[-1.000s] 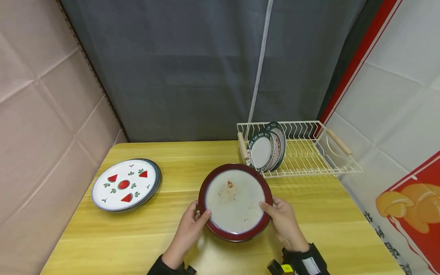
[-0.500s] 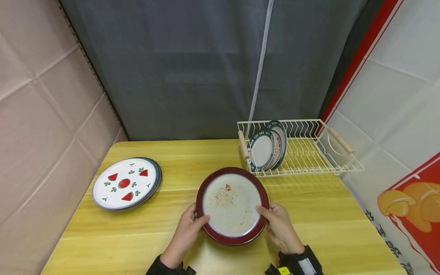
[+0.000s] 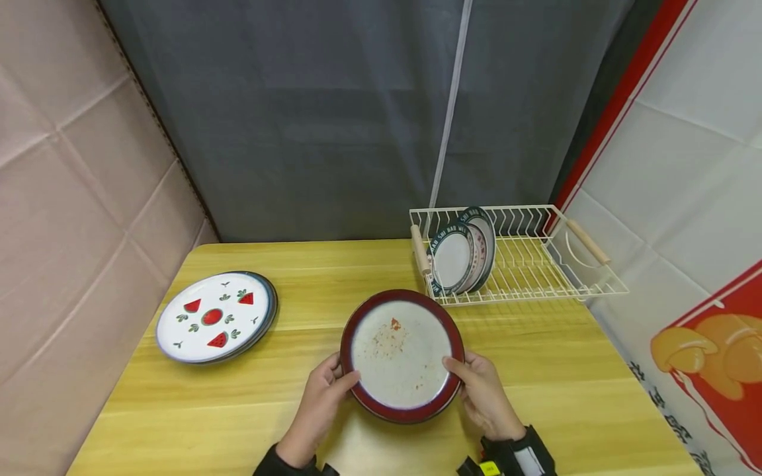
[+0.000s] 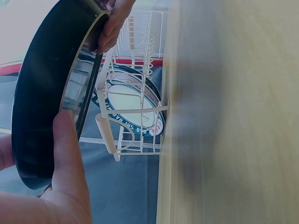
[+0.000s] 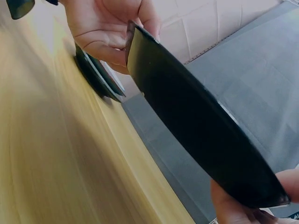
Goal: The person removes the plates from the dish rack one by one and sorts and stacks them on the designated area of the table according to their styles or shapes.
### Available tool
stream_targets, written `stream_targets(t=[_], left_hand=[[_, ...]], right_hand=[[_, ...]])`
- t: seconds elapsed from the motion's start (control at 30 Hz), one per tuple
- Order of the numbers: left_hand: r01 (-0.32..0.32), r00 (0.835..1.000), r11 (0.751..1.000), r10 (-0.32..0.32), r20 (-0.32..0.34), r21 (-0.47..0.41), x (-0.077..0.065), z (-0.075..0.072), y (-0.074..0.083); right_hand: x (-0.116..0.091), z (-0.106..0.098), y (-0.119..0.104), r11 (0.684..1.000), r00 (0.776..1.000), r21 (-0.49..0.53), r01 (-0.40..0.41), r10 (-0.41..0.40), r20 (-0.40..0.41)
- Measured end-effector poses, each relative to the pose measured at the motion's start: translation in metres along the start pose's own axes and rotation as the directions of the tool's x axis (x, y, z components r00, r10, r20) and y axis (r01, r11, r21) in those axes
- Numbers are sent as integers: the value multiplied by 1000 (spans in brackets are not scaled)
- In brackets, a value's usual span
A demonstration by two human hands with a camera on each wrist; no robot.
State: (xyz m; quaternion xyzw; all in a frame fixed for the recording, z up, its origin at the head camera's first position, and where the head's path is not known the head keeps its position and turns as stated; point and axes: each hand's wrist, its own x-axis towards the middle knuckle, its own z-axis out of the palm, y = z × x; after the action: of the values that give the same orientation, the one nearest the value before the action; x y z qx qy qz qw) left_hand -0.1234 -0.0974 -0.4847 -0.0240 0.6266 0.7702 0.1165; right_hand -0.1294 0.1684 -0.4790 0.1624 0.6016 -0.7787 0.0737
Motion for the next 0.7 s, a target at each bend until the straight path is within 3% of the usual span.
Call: stream_targets(t=[0.3,0.7], left_hand=[[-2,999,998,5,50,-55,-2,-3,3],[16,999,995,-11,52,-99,-1,-6,3]], right_hand=[[3,-3,1,1000,1000,21,5,-4,-7],[3,-3,-5,998,999,-47,36,-35,29]])
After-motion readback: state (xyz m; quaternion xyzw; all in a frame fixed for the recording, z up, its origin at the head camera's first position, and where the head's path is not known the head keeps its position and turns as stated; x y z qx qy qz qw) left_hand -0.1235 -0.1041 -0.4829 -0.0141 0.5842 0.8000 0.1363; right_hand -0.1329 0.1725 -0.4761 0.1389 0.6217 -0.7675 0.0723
